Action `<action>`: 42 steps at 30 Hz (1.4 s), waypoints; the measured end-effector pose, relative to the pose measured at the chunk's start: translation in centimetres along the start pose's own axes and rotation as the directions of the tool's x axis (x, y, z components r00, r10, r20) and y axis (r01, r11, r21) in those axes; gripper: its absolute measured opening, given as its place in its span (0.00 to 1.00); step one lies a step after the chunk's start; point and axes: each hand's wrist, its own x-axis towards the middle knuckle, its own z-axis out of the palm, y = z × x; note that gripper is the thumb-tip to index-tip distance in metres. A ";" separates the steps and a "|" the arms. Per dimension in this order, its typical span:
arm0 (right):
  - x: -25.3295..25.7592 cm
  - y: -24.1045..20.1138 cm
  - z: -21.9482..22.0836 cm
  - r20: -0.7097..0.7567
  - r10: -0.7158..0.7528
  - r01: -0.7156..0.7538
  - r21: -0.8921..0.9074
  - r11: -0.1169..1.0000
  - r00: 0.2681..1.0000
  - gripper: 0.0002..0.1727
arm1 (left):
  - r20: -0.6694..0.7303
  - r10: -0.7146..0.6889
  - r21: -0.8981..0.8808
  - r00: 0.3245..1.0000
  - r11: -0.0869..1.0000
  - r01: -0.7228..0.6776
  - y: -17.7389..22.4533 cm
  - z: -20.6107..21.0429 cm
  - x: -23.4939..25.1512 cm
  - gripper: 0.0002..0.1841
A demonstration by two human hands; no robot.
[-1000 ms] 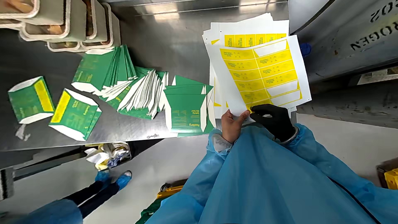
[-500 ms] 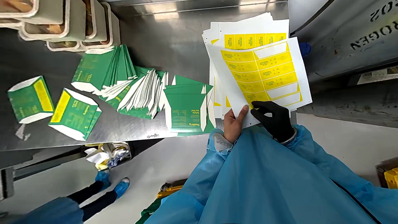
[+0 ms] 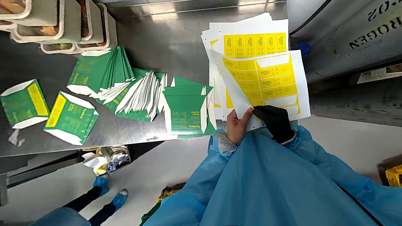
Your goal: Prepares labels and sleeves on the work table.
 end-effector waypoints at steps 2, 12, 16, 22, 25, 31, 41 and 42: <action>0.0 0.1 -0.1 -0.024 -0.010 0.009 -0.021 1.000 1.000 0.07 | -0.007 -0.008 -0.001 1.000 1.000 0.008 0.1 0.1 -0.1 0.06; -0.3 -0.2 0.0 -0.059 -0.149 0.144 -0.077 0.987 0.987 0.08 | -0.066 0.054 0.047 0.996 0.998 -0.051 0.2 1.0 -0.4 0.07; -0.3 -0.3 -0.2 0.026 -0.083 0.082 0.046 0.996 0.996 0.09 | -0.043 0.051 0.066 0.998 0.997 -0.048 0.1 0.9 -0.2 0.09; -0.3 -0.7 -0.2 -0.042 -0.050 0.051 0.010 0.999 0.998 0.06 | 0.008 0.070 0.088 0.998 0.994 -0.070 0.2 0.8 -0.1 0.07; -0.3 -0.7 -0.3 -0.089 -0.040 0.038 -0.024 0.999 0.995 0.05 | 0.030 0.083 0.136 0.996 0.987 -0.086 0.3 0.6 -0.2 0.08; 0.0 -0.6 -0.3 -0.129 -0.016 0.011 -0.040 0.999 0.992 0.05 | 0.023 0.119 0.254 0.993 0.960 -0.121 0.3 0.3 -0.5 0.08; 2.1 1.1 -1.9 0.027 0.277 -0.275 -0.047 0.960 0.961 0.15 | -0.140 -0.083 0.130 0.987 0.986 0.101 0.0 -1.9 -0.8 0.10; 2.8 1.8 -3.6 0.088 0.250 -0.231 -0.184 0.956 0.964 0.15 | -0.166 -0.089 0.114 0.982 0.987 0.108 -0.6 -2.7 -0.4 0.11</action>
